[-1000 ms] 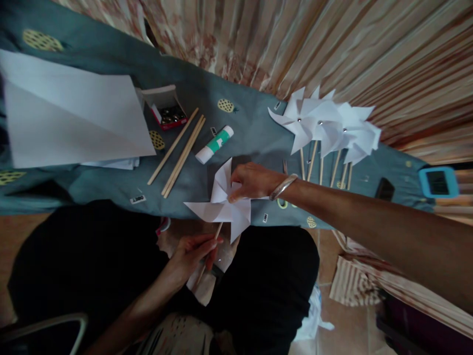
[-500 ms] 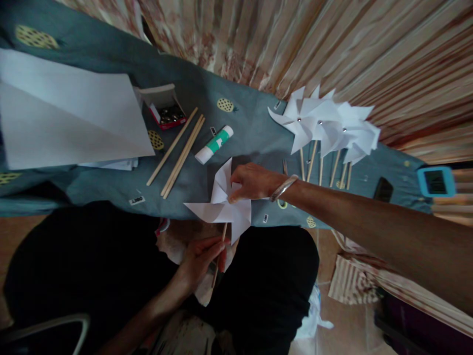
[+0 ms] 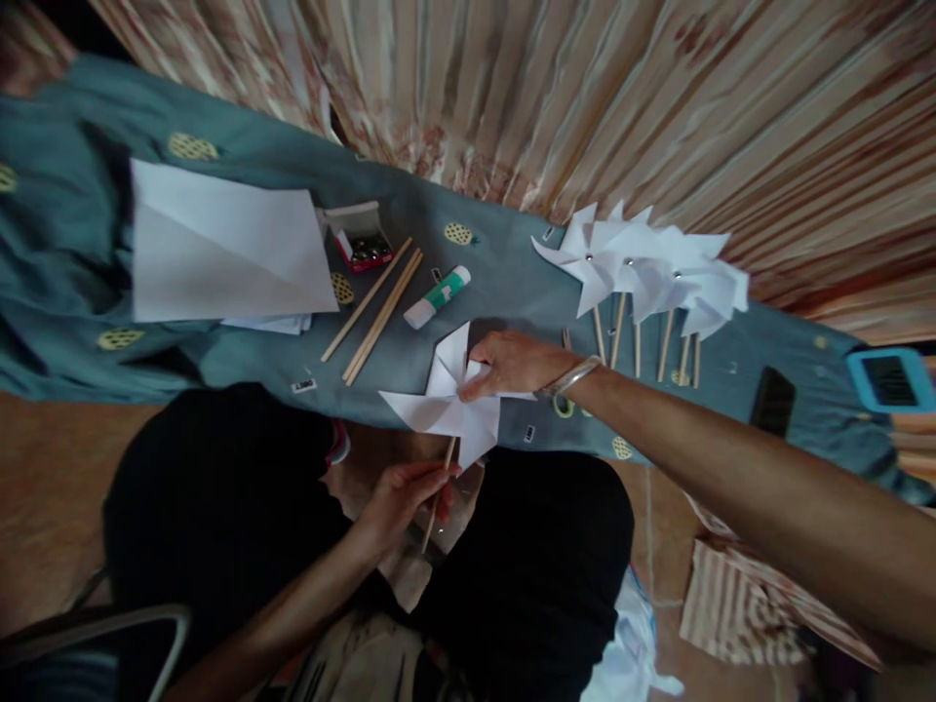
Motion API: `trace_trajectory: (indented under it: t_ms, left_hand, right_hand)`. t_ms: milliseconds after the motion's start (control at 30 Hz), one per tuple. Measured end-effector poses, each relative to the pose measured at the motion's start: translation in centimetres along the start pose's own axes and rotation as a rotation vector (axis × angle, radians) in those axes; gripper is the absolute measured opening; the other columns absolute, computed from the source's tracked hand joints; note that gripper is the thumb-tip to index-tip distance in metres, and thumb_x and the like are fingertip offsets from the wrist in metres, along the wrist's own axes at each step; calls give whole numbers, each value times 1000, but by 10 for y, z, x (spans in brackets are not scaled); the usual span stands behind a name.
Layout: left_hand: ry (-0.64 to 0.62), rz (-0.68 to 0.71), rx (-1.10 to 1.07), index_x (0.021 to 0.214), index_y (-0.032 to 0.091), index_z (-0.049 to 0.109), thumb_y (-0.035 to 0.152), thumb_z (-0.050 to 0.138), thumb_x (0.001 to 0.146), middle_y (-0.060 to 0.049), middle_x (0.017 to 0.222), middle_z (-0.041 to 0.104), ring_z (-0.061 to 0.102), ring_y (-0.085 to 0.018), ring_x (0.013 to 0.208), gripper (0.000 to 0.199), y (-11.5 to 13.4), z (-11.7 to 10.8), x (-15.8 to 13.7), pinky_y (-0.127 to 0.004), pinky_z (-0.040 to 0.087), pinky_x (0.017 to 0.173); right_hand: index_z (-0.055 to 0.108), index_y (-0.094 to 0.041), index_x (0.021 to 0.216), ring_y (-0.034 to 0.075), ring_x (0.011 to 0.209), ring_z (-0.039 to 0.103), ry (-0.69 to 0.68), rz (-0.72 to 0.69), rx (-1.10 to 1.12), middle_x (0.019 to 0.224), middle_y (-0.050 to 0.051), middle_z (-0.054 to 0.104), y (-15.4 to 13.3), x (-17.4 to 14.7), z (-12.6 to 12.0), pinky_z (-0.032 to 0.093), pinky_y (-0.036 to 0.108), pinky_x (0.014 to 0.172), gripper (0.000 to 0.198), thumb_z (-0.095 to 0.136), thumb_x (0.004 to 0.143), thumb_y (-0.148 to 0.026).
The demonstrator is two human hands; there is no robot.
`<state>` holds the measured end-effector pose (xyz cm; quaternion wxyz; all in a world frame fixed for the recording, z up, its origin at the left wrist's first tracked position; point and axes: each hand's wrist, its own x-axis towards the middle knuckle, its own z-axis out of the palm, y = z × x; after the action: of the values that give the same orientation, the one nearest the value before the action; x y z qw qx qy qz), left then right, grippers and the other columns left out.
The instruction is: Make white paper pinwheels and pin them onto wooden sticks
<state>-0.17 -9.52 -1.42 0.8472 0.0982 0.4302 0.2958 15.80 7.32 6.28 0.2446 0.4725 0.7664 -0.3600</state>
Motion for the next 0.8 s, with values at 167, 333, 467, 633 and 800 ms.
trace_trajectory:
  t_ms: [167,333,467,633,800]
  left_hand:
    - [3,36,2,70,11,70,50,82,52,1,52,60,52,-8,42,45,-1,3,-2,-22,36,46]
    - [18,64,15,74,10,71,52,84,48,1,52,60,52,-8,41,51,-2,4,-3,-22,36,46]
    - [24,67,62,76,9,71,52,83,51,0,53,61,52,-8,42,51,-2,5,-5,-22,39,47]
    - [38,93,87,80,9,72,51,82,53,0,55,62,55,-9,44,51,1,5,-9,-24,44,51]
    - [34,164,120,88,10,73,48,79,60,-1,59,65,58,-11,48,48,5,0,-14,-24,47,53]
  right_hand:
    - [63,-18,66,11,60,50,39,5,63,61,-4,56,7,-2,3,32,23,56,32,67,70,-49]
    - [64,-16,63,11,56,47,90,-19,114,57,-4,54,14,-4,9,31,23,53,32,70,68,-47]
    - [69,-16,70,13,60,51,136,-17,288,62,-1,60,19,-14,21,35,23,55,27,70,68,-43]
    - [72,-17,79,16,68,59,297,-110,555,71,1,68,22,-30,51,43,25,61,31,69,71,-47]
    - [71,-19,86,16,75,63,646,-131,686,81,1,71,0,-57,88,47,27,70,21,67,80,-39]
